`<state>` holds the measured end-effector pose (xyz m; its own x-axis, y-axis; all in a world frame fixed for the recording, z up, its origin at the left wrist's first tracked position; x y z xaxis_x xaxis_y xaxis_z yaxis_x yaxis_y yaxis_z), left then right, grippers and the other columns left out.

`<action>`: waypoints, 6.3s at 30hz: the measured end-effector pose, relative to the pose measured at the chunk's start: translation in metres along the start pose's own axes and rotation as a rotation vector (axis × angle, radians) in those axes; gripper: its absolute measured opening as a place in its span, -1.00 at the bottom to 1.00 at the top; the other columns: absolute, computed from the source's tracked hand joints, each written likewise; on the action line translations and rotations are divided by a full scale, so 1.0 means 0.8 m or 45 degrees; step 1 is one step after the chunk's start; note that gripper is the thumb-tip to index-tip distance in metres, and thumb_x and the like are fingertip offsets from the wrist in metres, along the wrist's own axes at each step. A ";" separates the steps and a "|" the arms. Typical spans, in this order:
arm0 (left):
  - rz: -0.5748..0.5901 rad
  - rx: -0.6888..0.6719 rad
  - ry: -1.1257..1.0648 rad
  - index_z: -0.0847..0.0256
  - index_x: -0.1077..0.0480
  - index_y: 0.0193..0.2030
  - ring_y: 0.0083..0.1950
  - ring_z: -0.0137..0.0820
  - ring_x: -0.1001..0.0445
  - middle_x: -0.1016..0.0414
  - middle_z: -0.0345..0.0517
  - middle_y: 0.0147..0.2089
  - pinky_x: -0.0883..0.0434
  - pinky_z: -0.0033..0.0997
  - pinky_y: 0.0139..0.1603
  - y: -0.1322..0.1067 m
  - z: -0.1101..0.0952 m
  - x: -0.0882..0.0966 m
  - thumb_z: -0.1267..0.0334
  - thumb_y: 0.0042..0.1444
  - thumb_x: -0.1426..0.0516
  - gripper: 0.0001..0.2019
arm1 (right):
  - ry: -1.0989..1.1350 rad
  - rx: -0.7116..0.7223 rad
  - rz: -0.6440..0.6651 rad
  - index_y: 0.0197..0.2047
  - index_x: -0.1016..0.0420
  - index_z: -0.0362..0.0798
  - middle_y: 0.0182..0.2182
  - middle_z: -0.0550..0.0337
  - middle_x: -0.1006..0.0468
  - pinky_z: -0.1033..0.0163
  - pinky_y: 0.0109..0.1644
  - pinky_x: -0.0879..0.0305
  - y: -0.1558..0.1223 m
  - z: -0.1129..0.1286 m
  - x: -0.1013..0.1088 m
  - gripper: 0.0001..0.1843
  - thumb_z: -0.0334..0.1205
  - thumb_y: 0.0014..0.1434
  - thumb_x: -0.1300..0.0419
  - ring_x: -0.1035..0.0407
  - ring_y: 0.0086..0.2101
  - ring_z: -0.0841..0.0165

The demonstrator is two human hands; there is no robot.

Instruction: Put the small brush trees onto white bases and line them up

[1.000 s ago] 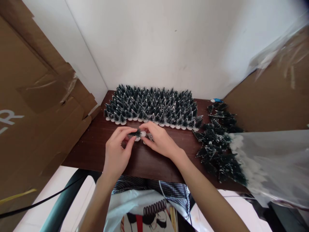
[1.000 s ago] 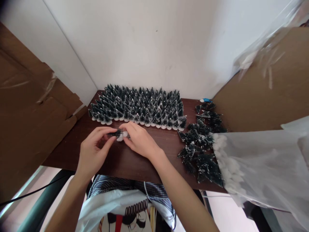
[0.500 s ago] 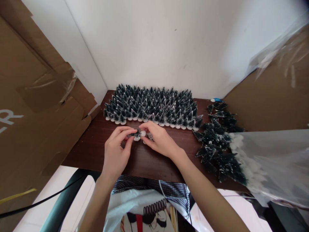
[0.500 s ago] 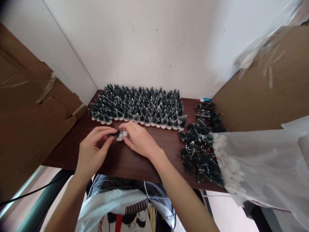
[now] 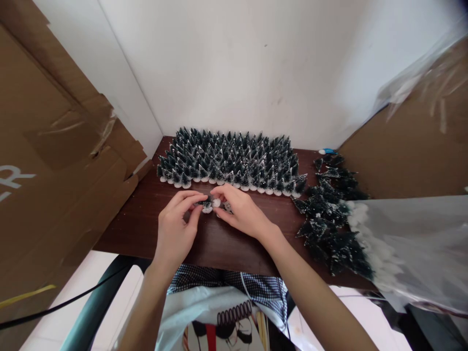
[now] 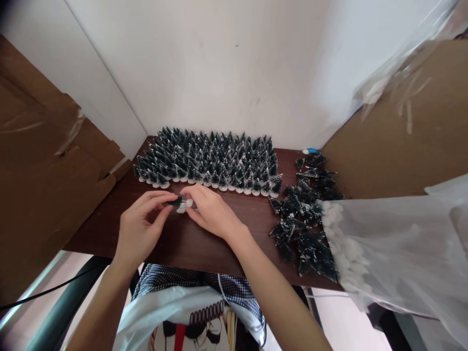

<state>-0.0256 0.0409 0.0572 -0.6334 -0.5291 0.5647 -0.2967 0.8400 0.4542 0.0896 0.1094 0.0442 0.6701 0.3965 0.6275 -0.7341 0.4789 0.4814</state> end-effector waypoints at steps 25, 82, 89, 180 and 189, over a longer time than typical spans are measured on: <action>0.072 0.075 -0.555 0.19 -0.57 -0.04 -0.02 -0.31 -0.55 -0.56 0.01 0.00 -0.52 -0.36 -0.12 0.032 0.045 -0.037 0.27 0.21 -0.18 -0.77 | 0.733 -0.322 -0.326 0.03 -0.35 0.01 -0.19 0.13 -0.62 0.13 -0.03 -0.54 -0.001 -0.048 0.027 -0.57 -0.19 0.14 -0.38 -0.55 -0.17 0.33; 0.015 -0.346 -0.328 -0.02 0.00 0.50 0.24 -0.25 -0.49 -0.37 0.05 0.37 -0.48 -0.15 0.25 0.008 0.011 -0.030 0.41 0.29 -0.11 -0.31 | 0.930 -0.497 -0.323 0.05 -0.29 0.11 -0.11 0.19 -0.51 0.18 -0.05 -0.51 -0.008 -0.054 0.001 -0.45 -0.23 0.06 -0.44 -0.52 -0.22 0.38; 0.021 -0.280 -0.345 -0.05 0.06 0.52 0.11 -0.31 -0.53 -0.34 0.08 0.39 -0.61 -0.34 -0.02 0.010 0.021 -0.034 0.39 0.25 -0.17 -0.22 | 0.989 -0.439 -0.318 0.01 -0.17 0.13 -0.11 0.24 -0.41 0.17 -0.01 -0.50 -0.007 -0.051 0.004 -0.52 -0.27 0.15 -0.34 -0.53 -0.19 0.41; -0.172 0.300 0.208 0.18 -0.43 0.05 -0.24 -0.29 -0.53 -0.62 -0.13 -0.22 -0.37 -0.33 -0.15 0.020 0.090 -0.007 0.35 0.19 -0.15 -0.72 | -0.111 -0.201 0.155 -0.10 -0.44 -0.04 -0.15 0.10 -0.56 0.08 0.11 -0.20 -0.001 -0.014 -0.013 -0.83 -0.46 0.31 -0.11 -0.38 -0.07 0.22; -0.152 0.290 0.232 0.17 -0.48 -0.33 -0.30 -0.32 -0.48 -0.56 -0.17 -0.35 -0.33 -0.34 -0.18 0.016 0.086 -0.007 0.30 0.18 -0.19 -0.93 | -0.123 -0.197 0.166 -0.10 -0.43 -0.04 -0.15 0.11 -0.57 0.08 0.11 -0.20 -0.001 -0.013 -0.014 -0.83 -0.46 0.31 -0.11 -0.38 -0.07 0.22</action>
<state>-0.0747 0.0629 0.0126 -0.4524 -0.6211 0.6400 -0.5270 0.7651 0.3700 0.0837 0.1127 0.0305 0.5514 0.3901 0.7374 -0.7834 0.5459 0.2971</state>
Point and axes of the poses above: each hand's wrist, its own y-axis towards the middle knuckle, its own x-axis out of the back of the hand, z = x × y, the point moved 10 cm from there along y, towards the middle knuckle
